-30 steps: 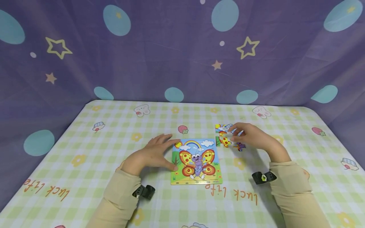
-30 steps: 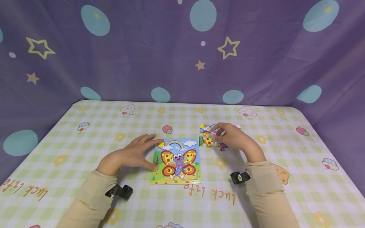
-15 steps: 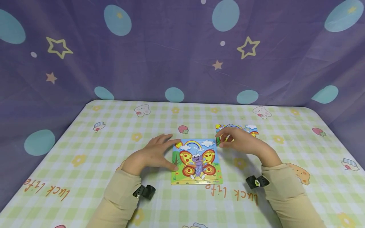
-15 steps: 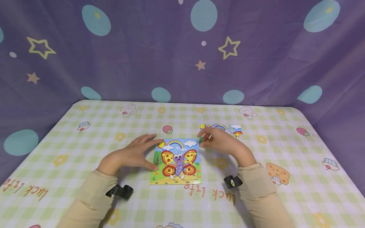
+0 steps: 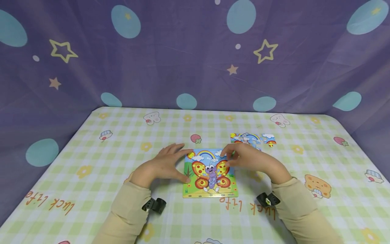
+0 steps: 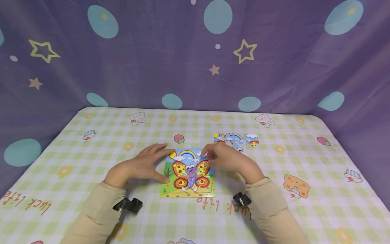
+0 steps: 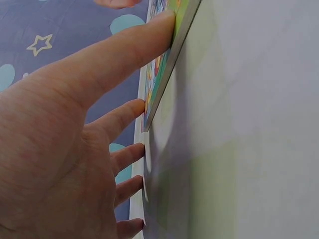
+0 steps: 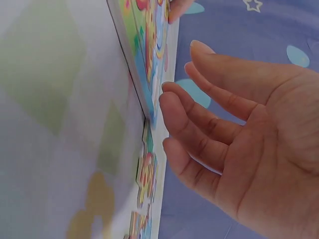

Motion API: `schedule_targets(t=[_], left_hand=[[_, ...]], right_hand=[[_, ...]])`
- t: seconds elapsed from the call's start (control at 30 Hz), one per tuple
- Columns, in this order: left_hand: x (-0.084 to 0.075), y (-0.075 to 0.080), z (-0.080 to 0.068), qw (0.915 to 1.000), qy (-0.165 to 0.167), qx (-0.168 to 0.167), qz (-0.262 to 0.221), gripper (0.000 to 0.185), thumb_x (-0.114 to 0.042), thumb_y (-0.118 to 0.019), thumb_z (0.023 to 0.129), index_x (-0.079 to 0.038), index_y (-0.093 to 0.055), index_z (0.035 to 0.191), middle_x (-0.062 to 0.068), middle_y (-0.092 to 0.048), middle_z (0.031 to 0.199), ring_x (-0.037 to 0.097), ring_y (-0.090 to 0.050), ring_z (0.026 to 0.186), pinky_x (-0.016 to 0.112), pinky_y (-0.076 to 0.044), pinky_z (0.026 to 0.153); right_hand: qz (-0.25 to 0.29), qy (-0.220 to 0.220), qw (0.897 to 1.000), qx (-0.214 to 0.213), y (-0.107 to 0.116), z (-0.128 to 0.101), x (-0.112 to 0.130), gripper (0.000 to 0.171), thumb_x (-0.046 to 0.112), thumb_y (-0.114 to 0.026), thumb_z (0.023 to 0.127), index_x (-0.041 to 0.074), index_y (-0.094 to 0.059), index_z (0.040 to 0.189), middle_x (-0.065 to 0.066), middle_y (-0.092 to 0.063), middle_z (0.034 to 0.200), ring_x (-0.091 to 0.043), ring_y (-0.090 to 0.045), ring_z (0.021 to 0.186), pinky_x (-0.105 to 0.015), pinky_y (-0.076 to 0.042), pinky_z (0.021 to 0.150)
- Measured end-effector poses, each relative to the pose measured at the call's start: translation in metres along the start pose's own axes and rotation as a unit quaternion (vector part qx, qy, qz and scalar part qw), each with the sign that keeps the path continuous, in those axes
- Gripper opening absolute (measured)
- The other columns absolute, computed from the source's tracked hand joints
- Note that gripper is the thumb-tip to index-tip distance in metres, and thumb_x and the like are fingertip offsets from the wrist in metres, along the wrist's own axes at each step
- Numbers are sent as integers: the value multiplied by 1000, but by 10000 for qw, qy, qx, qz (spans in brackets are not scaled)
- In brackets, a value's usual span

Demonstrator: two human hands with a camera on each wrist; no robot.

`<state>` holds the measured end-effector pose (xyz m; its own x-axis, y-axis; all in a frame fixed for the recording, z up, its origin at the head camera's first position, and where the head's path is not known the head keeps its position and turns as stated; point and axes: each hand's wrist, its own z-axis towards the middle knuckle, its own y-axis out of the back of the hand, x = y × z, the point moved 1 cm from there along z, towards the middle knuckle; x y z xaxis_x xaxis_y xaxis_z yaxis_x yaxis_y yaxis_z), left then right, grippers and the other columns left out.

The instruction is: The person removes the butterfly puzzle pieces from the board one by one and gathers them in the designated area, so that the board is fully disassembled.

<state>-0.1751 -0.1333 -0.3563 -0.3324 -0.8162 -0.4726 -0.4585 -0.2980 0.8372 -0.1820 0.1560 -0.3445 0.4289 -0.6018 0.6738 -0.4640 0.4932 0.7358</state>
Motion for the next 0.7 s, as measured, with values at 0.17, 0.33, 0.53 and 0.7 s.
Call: schedule_targets(t=[0.17,0.33,0.53,0.7], left_hand=[[-1,0,-1,10000,-18,2,0,100,-50,-84,71,-23,-36,154,12,-18,163,40,-9,149,59,-9,119],[-2,0,-1,10000,-78,-30,-11,100,-49,-85,71,-21,-37,154,13,-19,162,41,-10,148,60,-9,118],[-1,1,0,10000,-62,-19,-15,100,-49,-85,71,-21,-37,154,13,-19,162,41,-10,148,60,-9,119],[-1,0,0,10000,-74,-20,-1,100,-50,-84,71,-21,-36,154,13,-19,162,41,-10,148,60,-9,118]], right_hand=[[-71,-93,9998,144,-5,3,5,19,7,-74,88,6,-70,106,0,-64,90,-13,-55,77,-28,-49,69],[-140,-125,9994,304,-9,4,9,20,5,-75,86,7,-71,105,0,-63,88,-11,-52,73,-27,-46,67],[-440,-135,9982,393,-14,5,10,28,9,-79,83,6,-69,109,-2,-58,88,-11,-49,74,-27,-45,70],[-581,-337,9968,435,-17,4,12,32,13,-81,82,8,-68,111,-2,-53,90,-13,-47,76,-28,-43,71]])
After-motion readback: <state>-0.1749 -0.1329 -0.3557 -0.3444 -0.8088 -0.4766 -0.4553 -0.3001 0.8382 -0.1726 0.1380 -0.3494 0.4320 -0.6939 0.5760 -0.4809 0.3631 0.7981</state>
